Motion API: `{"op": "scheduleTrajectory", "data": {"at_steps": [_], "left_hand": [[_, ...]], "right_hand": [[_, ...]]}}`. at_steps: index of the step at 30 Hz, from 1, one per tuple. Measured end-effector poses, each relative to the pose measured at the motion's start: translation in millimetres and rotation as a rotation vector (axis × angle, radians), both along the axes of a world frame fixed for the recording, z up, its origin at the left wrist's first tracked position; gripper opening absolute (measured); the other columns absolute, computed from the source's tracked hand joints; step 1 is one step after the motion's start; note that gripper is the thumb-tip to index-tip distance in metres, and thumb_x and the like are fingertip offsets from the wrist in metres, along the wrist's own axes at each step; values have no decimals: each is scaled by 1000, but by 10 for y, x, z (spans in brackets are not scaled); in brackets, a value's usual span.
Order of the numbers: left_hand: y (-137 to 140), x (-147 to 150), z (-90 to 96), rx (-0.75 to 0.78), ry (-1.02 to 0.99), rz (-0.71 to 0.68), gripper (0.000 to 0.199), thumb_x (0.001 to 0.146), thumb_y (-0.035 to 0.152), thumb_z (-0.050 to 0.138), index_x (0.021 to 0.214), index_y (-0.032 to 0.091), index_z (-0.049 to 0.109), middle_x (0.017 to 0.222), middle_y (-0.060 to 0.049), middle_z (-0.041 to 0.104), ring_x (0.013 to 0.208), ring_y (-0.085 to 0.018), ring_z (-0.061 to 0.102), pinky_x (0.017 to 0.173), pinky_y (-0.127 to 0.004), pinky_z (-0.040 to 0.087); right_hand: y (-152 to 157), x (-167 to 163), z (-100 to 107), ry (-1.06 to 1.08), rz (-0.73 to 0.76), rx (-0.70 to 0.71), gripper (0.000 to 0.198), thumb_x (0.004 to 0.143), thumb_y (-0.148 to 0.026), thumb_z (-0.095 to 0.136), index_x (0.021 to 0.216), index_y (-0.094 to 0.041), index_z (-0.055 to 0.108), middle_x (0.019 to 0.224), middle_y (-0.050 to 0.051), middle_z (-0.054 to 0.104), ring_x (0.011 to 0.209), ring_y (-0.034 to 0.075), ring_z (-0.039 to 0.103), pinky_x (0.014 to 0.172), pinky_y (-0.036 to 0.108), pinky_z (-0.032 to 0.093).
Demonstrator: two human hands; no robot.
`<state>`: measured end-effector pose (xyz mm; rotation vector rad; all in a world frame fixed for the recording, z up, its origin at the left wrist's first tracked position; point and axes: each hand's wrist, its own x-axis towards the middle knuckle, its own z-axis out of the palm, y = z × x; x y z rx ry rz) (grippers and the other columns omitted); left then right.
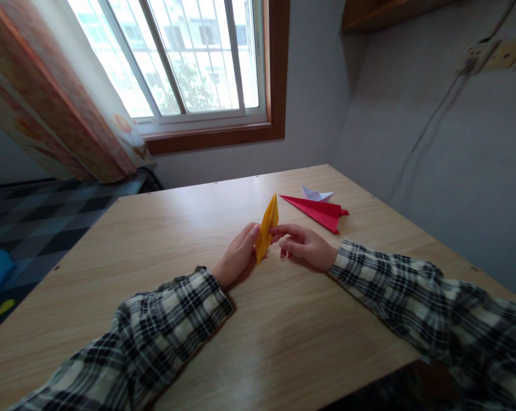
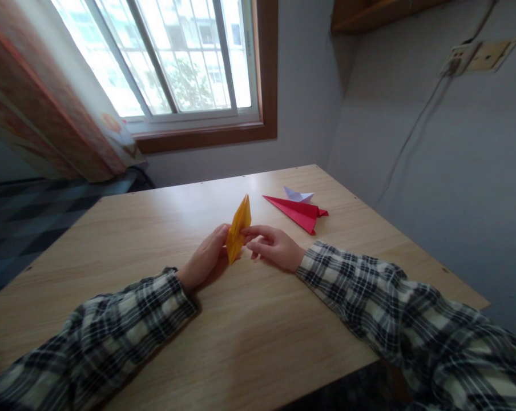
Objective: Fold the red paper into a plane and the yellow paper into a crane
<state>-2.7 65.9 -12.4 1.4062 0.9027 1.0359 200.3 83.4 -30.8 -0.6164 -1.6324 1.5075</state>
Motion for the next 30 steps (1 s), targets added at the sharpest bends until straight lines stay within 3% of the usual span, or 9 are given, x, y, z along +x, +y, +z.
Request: {"op": "scheduleTrajectory", "data": {"at_steps": [7, 14, 19, 26, 30], "left_hand": [[-17, -25, 81, 115, 171, 45, 30, 87, 44, 66, 96, 15, 61, 86, -2, 61, 79, -16, 55, 71, -28, 46], [21, -19, 8, 68, 76, 45, 31, 87, 44, 63, 93, 14, 64, 89, -5, 65, 82, -18, 57, 74, -30, 46], [38, -29, -32, 54, 86, 51, 30, 87, 45, 63, 90, 15, 63, 84, -4, 63, 78, -18, 57, 70, -30, 46], [41, -46, -35, 86, 153, 50, 34, 89, 49, 61, 92, 15, 64, 86, -5, 64, 78, -18, 56, 71, -31, 46], [33, -42, -25, 88, 152, 44, 34, 90, 49, 60, 92, 15, 63, 85, -5, 64, 78, -18, 57, 71, -31, 46]], "right_hand": [[7, 5, -15, -33, -17, 39, 46, 86, -44, 72, 123, -18, 64, 96, 5, 71, 69, 11, 65, 63, 27, 56], [5, -7, -25, -17, -38, 51, 44, 86, -42, 72, 121, -19, 62, 99, 4, 67, 67, 11, 63, 61, 27, 56], [-2, 2, 0, 10, -29, 54, 48, 86, -37, 72, 127, -24, 51, 95, 1, 64, 66, 10, 63, 61, 25, 55], [-22, 8, -3, 29, -73, 69, 75, 88, -31, 71, 150, -30, 30, 91, -2, 62, 60, 8, 59, 56, 23, 52], [-31, 3, -8, 31, -99, 73, 76, 88, -31, 71, 152, -31, 30, 91, -2, 62, 60, 8, 57, 54, 23, 51]]}}
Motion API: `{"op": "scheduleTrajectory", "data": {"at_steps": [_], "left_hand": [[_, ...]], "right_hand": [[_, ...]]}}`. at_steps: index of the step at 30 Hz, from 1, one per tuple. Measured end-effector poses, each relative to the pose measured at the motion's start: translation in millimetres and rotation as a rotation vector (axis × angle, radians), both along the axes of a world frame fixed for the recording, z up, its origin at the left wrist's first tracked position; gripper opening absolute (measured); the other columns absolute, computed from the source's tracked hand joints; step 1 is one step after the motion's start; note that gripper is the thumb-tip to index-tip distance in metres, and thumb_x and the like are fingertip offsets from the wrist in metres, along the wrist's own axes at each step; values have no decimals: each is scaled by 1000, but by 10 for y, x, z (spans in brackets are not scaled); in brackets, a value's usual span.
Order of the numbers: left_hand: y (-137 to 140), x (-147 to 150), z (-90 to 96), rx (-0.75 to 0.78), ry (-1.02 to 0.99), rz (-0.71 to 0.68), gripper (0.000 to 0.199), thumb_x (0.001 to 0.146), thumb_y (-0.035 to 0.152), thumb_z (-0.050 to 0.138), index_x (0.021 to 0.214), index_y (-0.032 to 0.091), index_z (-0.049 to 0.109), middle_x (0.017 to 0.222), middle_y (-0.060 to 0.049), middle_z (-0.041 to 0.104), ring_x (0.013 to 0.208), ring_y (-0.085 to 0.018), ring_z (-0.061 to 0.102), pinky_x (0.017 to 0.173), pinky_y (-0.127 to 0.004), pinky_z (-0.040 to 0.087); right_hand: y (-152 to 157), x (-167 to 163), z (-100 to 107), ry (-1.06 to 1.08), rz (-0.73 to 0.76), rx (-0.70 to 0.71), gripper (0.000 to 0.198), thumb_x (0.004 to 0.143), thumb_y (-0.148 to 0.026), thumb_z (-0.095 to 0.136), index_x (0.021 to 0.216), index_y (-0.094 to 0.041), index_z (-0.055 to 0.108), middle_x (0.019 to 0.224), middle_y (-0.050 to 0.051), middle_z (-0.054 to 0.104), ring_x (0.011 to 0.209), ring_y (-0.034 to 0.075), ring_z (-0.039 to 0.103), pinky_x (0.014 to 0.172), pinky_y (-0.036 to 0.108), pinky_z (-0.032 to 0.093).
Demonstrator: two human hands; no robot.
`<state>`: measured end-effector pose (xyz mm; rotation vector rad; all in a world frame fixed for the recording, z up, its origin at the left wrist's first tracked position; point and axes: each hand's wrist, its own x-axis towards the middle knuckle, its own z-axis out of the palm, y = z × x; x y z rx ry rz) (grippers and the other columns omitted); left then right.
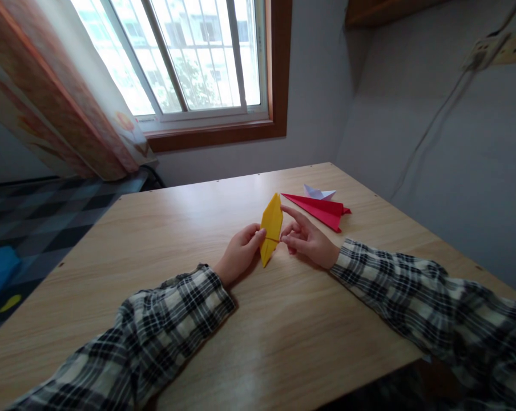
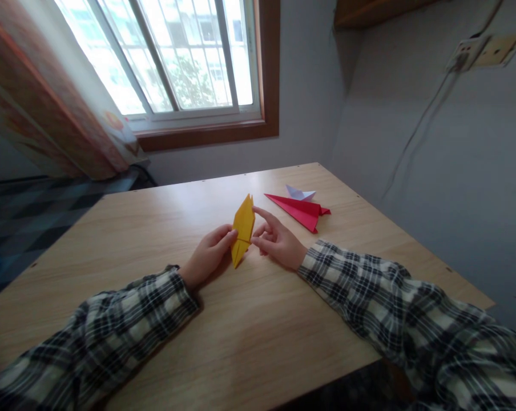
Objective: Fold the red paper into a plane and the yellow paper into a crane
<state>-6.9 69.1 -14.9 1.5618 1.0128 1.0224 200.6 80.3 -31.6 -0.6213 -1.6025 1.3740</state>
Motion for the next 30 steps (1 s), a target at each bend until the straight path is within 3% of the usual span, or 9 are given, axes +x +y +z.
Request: {"op": "scheduleTrajectory", "data": {"at_steps": [9, 13, 21, 30], "left_hand": [[-5, 9, 21, 10, 16, 11, 32, 90, 45, 61, 92, 14, 64, 85, -4, 65, 77, -16, 57, 71, -30, 45], [-27, 27, 38, -41, -68, -32, 32, 86, 44, 66, 97, 14, 62, 88, -4, 66, 78, -15, 59, 72, -28, 46], [-39, 23, 41, -125, -79, -136, 38, 85, 44, 72, 105, 16, 56, 66, 2, 63, 55, -9, 52, 50, -20, 31], [-42, 19, 34, -211, -241, -141, 37, 85, 36, 74, 110, 15, 57, 77, -3, 71, 64, -12, 63, 57, -21, 42]], "right_hand": [[27, -8, -11, -4, -6, 7, 57, 87, -33, 71, 136, -26, 42, 86, -4, 61, 57, 8, 57, 52, 22, 48], [47, -24, -46, 8, -11, -8, 50, 87, -36, 72, 128, -26, 45, 83, -5, 59, 55, 7, 56, 50, 21, 47], [47, -18, -45, -56, -61, 17, 44, 86, -39, 72, 122, -23, 52, 76, -7, 53, 52, 6, 44, 45, 20, 35], [62, -10, -63, -75, -113, 75, 47, 85, -41, 72, 124, -21, 58, 76, -5, 53, 57, 8, 44, 49, 22, 36]]}}
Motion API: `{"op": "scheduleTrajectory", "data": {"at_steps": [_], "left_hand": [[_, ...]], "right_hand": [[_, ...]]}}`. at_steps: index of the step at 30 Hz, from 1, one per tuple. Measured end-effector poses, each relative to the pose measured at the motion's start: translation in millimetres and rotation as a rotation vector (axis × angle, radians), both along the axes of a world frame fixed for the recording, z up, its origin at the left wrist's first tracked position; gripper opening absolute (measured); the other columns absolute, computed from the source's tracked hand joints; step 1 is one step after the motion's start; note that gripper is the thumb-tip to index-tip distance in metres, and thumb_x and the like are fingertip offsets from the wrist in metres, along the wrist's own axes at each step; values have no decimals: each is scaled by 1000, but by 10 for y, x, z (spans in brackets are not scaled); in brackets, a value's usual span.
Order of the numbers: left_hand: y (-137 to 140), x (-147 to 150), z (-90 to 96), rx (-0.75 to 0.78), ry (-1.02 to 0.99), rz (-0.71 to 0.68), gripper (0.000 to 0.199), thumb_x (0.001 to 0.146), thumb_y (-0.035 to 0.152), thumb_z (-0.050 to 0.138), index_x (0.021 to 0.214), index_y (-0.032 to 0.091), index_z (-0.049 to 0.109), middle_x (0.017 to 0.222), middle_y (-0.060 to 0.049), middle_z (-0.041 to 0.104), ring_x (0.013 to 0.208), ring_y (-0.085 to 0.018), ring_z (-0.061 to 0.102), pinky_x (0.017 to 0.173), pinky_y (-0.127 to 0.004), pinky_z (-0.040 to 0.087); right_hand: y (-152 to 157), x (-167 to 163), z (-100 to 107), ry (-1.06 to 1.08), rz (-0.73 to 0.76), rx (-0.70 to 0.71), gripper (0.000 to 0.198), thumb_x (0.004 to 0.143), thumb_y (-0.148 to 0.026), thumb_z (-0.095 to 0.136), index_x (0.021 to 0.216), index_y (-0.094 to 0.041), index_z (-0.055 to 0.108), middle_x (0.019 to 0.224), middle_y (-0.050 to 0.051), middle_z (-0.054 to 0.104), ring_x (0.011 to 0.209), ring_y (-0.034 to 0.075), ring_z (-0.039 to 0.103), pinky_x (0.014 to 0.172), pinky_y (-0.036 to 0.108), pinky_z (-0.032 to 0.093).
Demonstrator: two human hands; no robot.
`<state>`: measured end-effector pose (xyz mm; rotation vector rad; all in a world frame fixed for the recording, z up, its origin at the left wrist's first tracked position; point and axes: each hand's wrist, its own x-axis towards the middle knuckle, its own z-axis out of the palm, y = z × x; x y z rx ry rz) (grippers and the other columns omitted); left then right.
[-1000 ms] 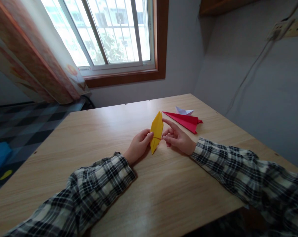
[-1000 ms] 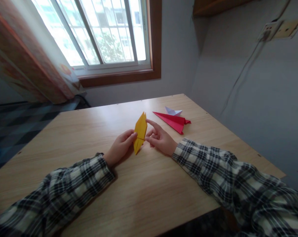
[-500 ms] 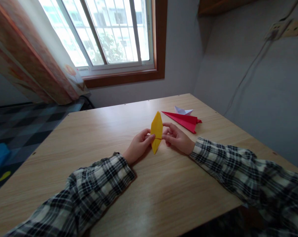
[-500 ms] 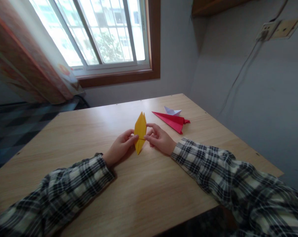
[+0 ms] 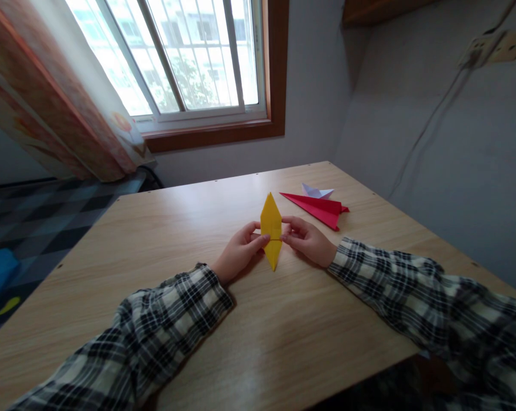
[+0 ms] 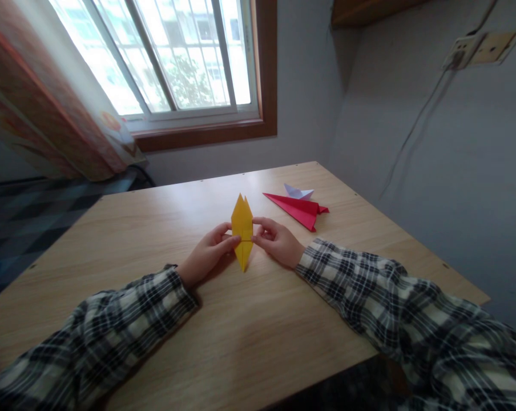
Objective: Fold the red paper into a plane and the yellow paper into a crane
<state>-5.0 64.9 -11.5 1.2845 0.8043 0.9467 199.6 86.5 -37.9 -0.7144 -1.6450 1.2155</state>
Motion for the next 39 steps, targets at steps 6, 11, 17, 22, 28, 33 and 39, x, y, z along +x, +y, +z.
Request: {"op": "scheduleTrajectory", "data": {"at_steps": [6, 11, 17, 22, 28, 33, 39], "left_hand": [[-1, 3, 24, -68, -79, 3, 37, 83, 30, 76, 112, 15, 59, 87, -5, 73, 77, -15, 68, 70, -24, 50], [7, 9, 20, -71, -110, -1, 34, 82, 29, 77, 108, 15, 60, 87, -4, 72, 79, -15, 67, 73, -24, 50], [-4, 15, 37, -52, -103, 14, 29, 82, 27, 75, 105, 15, 63, 91, -5, 72, 81, -14, 66, 73, -23, 48], [-23, 19, 73, -100, -103, 31, 27, 81, 22, 71, 106, 16, 64, 95, -5, 71, 86, -16, 66, 79, -25, 49], [-21, 37, 90, -151, -152, 28, 26, 78, 19, 69, 103, 15, 64, 94, -5, 71, 86, -16, 66, 81, -27, 49], [-15, 36, 109, -148, -121, 15, 26, 76, 18, 68, 102, 14, 64, 93, -5, 70, 85, -16, 65, 80, -26, 49], [44, 11, 61, -142, -91, -22, 25, 80, 22, 60, 105, 14, 63, 92, -6, 71, 83, -17, 66, 75, -27, 50]], "right_hand": [[14, 10, -35, -9, -9, 32, 43, 85, -40, 72, 123, -22, 64, 82, -1, 59, 67, 11, 51, 62, 27, 46], [22, 10, -40, -31, -20, 66, 35, 85, -39, 71, 117, -24, 70, 87, 2, 64, 73, 14, 54, 66, 29, 49], [-8, 17, 19, -48, -4, 73, 27, 88, -34, 67, 112, -23, 72, 91, 3, 65, 75, 14, 54, 66, 28, 47], [-10, 13, 21, -25, 17, 66, 24, 87, -31, 67, 110, -22, 71, 89, 2, 63, 72, 12, 53, 64, 27, 45], [-48, 17, 56, -69, -19, 151, 19, 87, -26, 64, 106, -23, 69, 93, 2, 61, 71, 12, 50, 63, 27, 44], [-88, 24, 106, -153, -47, 247, 15, 87, -19, 59, 98, -22, 68, 91, 3, 58, 75, 14, 51, 68, 29, 44], [-81, 21, 96, -169, -31, 265, 18, 84, -15, 56, 97, -22, 67, 90, 2, 58, 76, 15, 51, 68, 30, 43]]}}
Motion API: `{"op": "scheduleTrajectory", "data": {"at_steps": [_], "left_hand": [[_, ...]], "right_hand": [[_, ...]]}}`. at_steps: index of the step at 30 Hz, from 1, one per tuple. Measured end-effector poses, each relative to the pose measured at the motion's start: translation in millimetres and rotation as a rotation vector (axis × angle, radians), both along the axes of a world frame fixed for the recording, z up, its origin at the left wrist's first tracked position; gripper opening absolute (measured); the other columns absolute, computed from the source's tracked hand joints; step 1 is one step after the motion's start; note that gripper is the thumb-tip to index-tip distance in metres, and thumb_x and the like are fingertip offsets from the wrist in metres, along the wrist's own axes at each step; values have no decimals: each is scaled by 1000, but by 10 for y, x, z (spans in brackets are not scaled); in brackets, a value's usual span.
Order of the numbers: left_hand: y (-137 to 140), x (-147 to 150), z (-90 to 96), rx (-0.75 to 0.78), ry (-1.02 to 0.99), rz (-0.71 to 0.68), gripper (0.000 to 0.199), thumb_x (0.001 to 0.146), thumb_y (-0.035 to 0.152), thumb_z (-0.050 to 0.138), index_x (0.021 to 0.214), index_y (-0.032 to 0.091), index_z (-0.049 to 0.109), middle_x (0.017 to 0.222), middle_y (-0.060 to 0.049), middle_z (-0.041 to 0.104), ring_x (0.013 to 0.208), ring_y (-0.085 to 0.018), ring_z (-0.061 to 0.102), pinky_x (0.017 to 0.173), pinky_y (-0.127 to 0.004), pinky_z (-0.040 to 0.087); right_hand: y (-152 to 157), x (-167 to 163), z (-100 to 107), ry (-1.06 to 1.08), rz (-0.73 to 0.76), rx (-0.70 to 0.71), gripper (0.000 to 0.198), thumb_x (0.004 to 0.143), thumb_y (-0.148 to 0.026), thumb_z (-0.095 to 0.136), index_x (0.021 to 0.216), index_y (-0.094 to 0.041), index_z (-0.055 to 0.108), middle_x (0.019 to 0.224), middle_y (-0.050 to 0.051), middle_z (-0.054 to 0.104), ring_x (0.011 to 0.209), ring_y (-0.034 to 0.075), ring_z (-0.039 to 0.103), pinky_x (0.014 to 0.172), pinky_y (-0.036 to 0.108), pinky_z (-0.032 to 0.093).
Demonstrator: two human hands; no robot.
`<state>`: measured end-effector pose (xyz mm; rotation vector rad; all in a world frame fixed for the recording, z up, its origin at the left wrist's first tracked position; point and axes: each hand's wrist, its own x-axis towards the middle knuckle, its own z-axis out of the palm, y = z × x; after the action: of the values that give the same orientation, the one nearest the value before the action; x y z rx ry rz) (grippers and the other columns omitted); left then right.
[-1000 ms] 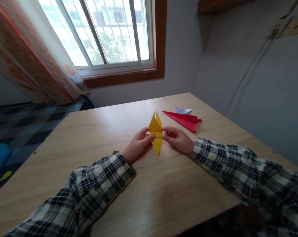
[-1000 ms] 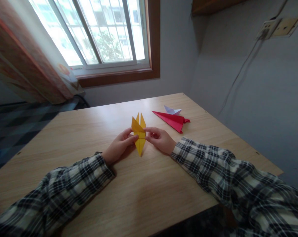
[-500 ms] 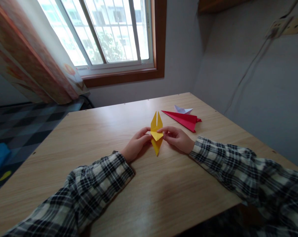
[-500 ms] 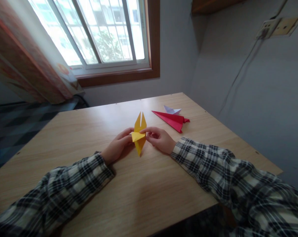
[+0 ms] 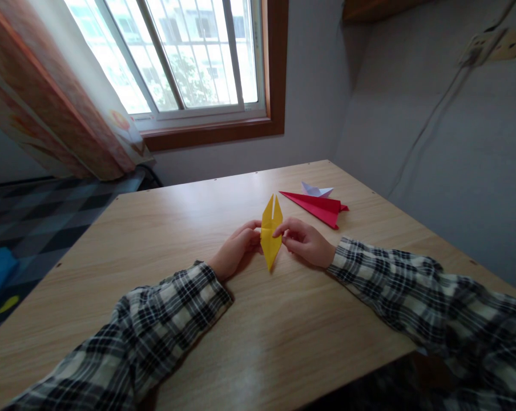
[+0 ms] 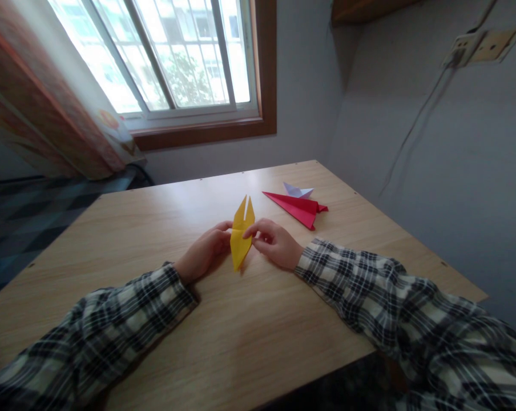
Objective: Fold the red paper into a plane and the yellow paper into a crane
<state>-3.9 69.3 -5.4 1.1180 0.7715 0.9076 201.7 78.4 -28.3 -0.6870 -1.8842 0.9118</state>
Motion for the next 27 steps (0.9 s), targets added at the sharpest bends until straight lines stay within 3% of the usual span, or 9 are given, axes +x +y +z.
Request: {"op": "scheduleTrajectory", "data": {"at_steps": [6, 14, 20, 27], "left_hand": [[-7, 2, 0, 23, 2, -7, 30, 88, 39, 64, 104, 14, 64, 94, -7, 70, 85, -18, 65, 78, -29, 51], [-66, 12, 33, 6, -20, 30, 26, 80, 27, 75, 100, 15, 64, 94, -4, 70, 86, -15, 65, 80, -25, 50], [-55, 2, 6, 28, -29, 23, 27, 80, 24, 73, 104, 15, 63, 94, -5, 72, 85, -16, 67, 80, -27, 51], [-52, -10, -16, 48, -12, -12, 31, 83, 28, 73, 109, 16, 61, 90, -6, 74, 81, -17, 69, 77, -28, 51]], "right_hand": [[9, -1, -2, 1, 12, 14, 21, 82, -12, 55, 98, -20, 67, 90, 2, 58, 75, 15, 51, 68, 30, 43], [-9, 7, 31, 15, 46, -18, 23, 85, -13, 50, 98, -21, 68, 89, 2, 56, 70, 12, 52, 62, 27, 46], [-25, 5, 41, 35, 66, -100, 17, 93, -27, 53, 95, -19, 68, 92, 1, 54, 62, 8, 53, 57, 25, 48], [-25, 3, 71, 24, 73, -110, 31, 95, -42, 56, 83, -17, 70, 94, 3, 54, 62, 9, 53, 56, 26, 49]]}}
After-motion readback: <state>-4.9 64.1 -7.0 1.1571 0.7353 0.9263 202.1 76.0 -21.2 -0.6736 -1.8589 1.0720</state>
